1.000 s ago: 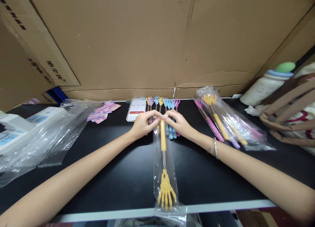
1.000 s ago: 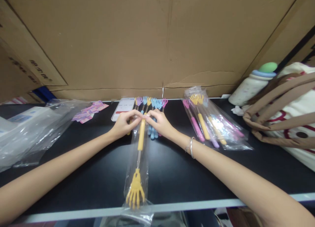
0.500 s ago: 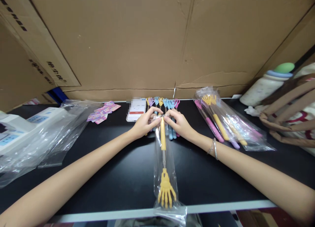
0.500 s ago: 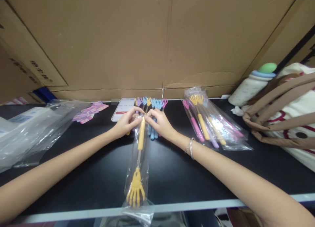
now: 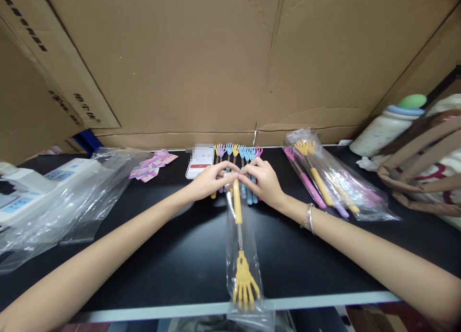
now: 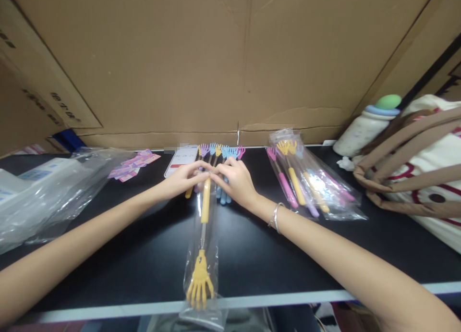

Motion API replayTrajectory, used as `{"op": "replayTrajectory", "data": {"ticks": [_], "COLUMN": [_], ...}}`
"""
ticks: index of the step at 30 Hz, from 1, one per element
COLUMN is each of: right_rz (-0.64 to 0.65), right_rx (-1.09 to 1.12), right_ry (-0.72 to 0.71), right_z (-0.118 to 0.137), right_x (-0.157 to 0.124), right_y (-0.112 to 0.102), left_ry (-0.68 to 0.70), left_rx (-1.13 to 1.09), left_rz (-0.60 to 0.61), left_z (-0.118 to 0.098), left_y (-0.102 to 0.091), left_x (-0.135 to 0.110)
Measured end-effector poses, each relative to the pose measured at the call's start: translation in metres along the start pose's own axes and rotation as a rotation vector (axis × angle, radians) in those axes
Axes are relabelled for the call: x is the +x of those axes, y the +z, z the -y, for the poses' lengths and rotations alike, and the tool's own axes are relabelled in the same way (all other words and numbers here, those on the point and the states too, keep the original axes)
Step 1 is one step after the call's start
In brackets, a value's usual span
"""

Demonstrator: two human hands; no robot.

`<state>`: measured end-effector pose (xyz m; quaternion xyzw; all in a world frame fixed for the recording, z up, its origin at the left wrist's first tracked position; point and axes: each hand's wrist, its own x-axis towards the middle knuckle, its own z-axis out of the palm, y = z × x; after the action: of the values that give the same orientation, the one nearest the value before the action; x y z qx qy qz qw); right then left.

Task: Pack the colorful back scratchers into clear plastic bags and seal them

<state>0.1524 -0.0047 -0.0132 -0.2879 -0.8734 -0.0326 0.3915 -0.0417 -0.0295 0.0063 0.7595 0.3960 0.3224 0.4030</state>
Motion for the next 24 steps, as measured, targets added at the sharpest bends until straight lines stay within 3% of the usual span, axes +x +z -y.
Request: {"op": "replayTrajectory", "data": {"ticks": [5, 13, 17, 24], "right_rz": [0.002, 0.04, 0.034, 0.189], "right_rx": [-0.12, -0.054, 0.182, 0.751], "right_ry": [-0.1, -0.034, 0.113, 0.433], "right_z": [0.0, 0.001, 0.007, 0.027], "right_x": [-0.001, -0.001, -0.001, 0.008], "right_y": [-0.005, -0.006, -0.006, -0.019], "left_ry": [0.032, 0.011, -0.015, 0.029], "left_rx": [0.116, -0.093, -0.167, -0.2], "left_rz": [-0.017, 0.112, 0.155, 0.109], "left_z": [0.0, -0.004, -0.012, -0.022], "left_y": [-0.001, -0.003, -0.005, -0.014], "left_x": [0.0, 0.0, -0.001, -0.003]}}
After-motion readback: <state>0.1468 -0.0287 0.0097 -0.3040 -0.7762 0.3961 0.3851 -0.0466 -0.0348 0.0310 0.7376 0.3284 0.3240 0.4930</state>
